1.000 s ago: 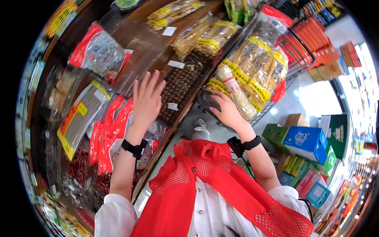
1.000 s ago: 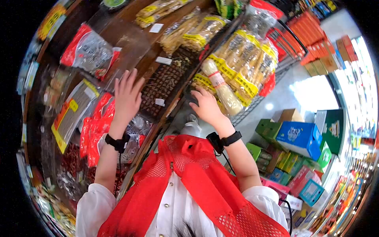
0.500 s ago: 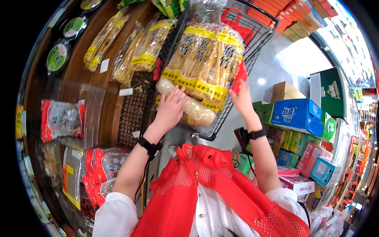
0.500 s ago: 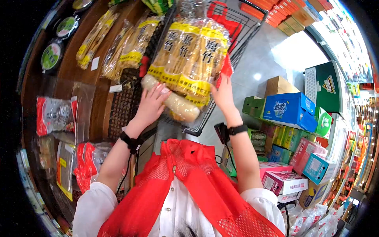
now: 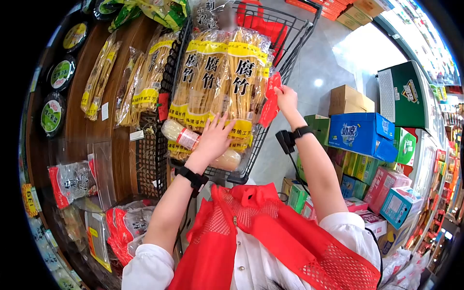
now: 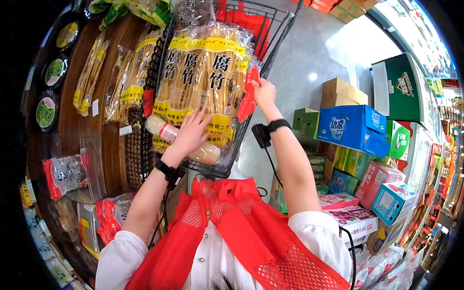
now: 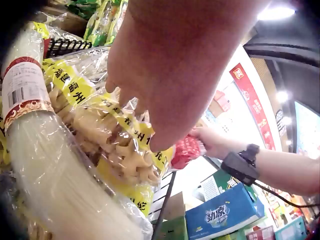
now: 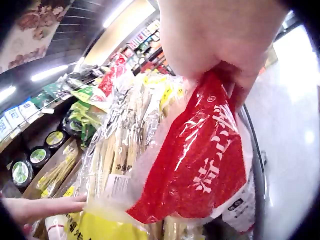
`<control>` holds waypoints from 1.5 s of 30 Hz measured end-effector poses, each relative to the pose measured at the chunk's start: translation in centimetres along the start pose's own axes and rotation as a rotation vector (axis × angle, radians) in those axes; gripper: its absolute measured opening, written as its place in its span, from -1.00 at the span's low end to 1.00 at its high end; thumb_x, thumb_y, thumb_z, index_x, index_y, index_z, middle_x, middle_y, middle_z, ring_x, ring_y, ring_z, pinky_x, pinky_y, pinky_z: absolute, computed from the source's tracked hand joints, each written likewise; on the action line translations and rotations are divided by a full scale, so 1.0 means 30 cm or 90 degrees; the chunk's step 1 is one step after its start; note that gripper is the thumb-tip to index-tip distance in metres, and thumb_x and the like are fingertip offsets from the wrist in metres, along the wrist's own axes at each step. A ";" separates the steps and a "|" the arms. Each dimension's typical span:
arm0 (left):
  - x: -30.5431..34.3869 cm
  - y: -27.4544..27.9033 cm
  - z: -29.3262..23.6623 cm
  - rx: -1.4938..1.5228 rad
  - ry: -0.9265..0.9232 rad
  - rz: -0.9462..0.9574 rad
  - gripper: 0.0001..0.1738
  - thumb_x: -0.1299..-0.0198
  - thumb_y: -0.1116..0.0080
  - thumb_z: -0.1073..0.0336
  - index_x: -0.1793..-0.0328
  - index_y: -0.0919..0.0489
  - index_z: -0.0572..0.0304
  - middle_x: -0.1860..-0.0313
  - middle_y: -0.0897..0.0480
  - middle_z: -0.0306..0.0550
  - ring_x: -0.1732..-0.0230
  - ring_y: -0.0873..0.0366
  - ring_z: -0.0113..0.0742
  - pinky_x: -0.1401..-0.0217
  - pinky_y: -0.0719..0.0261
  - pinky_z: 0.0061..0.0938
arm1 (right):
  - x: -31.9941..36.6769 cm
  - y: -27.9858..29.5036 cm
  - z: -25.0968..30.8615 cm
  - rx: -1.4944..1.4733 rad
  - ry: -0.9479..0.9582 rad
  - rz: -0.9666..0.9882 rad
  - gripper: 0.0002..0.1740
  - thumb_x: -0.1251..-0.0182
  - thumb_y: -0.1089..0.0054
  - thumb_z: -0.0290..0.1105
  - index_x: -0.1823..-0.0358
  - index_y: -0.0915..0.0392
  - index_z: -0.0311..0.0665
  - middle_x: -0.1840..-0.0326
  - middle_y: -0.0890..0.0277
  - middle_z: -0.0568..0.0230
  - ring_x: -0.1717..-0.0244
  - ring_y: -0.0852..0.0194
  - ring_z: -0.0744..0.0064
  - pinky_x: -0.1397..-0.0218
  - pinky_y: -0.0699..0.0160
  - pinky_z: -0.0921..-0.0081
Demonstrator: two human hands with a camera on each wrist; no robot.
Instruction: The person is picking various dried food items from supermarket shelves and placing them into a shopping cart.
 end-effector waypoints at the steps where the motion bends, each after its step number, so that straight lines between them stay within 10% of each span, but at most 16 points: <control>1: -0.001 0.000 -0.001 -0.002 -0.004 0.001 -0.33 -0.04 -0.08 0.27 -0.32 -0.15 0.00 -0.37 -0.07 0.04 -0.38 0.03 0.06 -0.36 0.03 -0.08 | 0.011 0.023 -0.007 -0.001 -0.003 -0.003 -0.73 -0.09 -0.16 -0.24 0.50 -0.49 -0.33 0.57 -0.49 0.03 0.41 -0.56 0.23 0.35 -0.48 0.29; 3: 0.000 -0.002 0.009 -0.011 0.004 -0.001 -0.31 -0.05 -0.08 0.27 -0.35 -0.12 -0.02 -0.38 -0.06 0.04 -0.38 0.04 0.05 -0.36 0.02 -0.11 | 0.057 0.067 -0.012 -0.307 -0.018 0.033 -0.78 -0.11 -0.15 -0.33 0.49 -0.48 -0.37 0.63 -0.43 0.04 0.52 -0.51 0.34 0.44 -0.42 0.44; 10: 0.017 0.002 0.041 0.000 0.024 -0.004 -0.27 -0.04 -0.08 0.27 -0.37 -0.08 -0.04 -0.38 -0.05 0.03 -0.37 0.01 0.07 -0.34 -0.01 -0.09 | 0.182 0.260 0.068 -0.367 0.095 -0.021 -0.86 -0.13 -0.12 -0.44 0.45 -0.47 -0.40 0.64 -0.41 0.13 0.63 -0.25 0.55 0.50 -0.27 0.54; 17: 0.065 -0.019 0.084 0.047 0.037 -0.058 -0.20 -0.03 -0.09 0.24 -0.39 0.02 0.07 -0.39 -0.03 0.02 -0.37 0.02 0.10 -0.34 -0.02 -0.08 | 0.240 0.402 0.185 -0.675 0.055 -0.003 -0.83 -0.27 -0.03 -0.40 0.36 -0.46 -0.38 0.40 -0.45 0.51 0.38 -0.26 0.78 0.31 -0.29 0.74; 29: 0.075 -0.068 0.011 -0.034 0.069 -0.064 -0.18 0.02 -0.12 0.19 -0.38 -0.02 0.06 -0.35 -0.13 0.07 -0.34 -0.01 0.17 -0.31 -0.04 -0.01 | 0.318 0.455 0.308 -0.807 0.050 0.161 -0.80 -0.31 0.01 -0.35 0.21 -0.48 -0.35 0.30 -0.51 0.39 0.34 -0.38 0.73 0.26 -0.36 0.74; 37: 0.218 0.036 -0.209 0.612 -0.135 -0.226 0.09 0.26 -0.40 0.26 -0.37 0.05 0.31 -0.36 -0.06 0.15 -0.38 0.01 -0.01 -0.38 0.04 -0.27 | 0.493 0.292 0.365 -0.689 0.056 0.188 -0.82 -0.27 -0.05 -0.38 0.34 -0.50 -0.37 0.40 -0.46 0.49 0.38 -0.27 0.77 0.31 -0.31 0.72; 42: 0.283 0.144 -0.243 0.868 -0.048 -0.253 0.04 0.20 -0.40 0.10 -0.36 -0.03 0.26 -0.25 -0.25 -0.03 -0.25 -0.22 -0.27 -0.28 -0.17 -0.38 | 0.545 0.324 0.449 -0.761 0.001 0.210 -0.82 -0.28 -0.03 -0.38 0.33 -0.49 -0.37 0.42 -0.45 0.51 0.40 -0.25 0.78 0.34 -0.27 0.75; 45: 0.362 0.236 -0.216 0.817 -0.051 -0.411 -0.27 0.14 -0.30 0.44 -0.23 -0.27 0.30 -0.19 -0.36 0.05 -0.16 -0.36 -0.23 -0.17 -0.32 -0.43 | 0.559 0.361 0.518 -0.802 0.009 0.230 -0.82 -0.29 -0.02 -0.37 0.30 -0.49 -0.36 0.40 -0.45 0.50 0.40 -0.28 0.76 0.33 -0.26 0.76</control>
Point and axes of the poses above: each hand's wrist, its own x-axis away from the middle knuckle, its own y-axis out of the back of the hand, z = x × y, the point moved 7 cm from there along -x, towards the middle knuckle
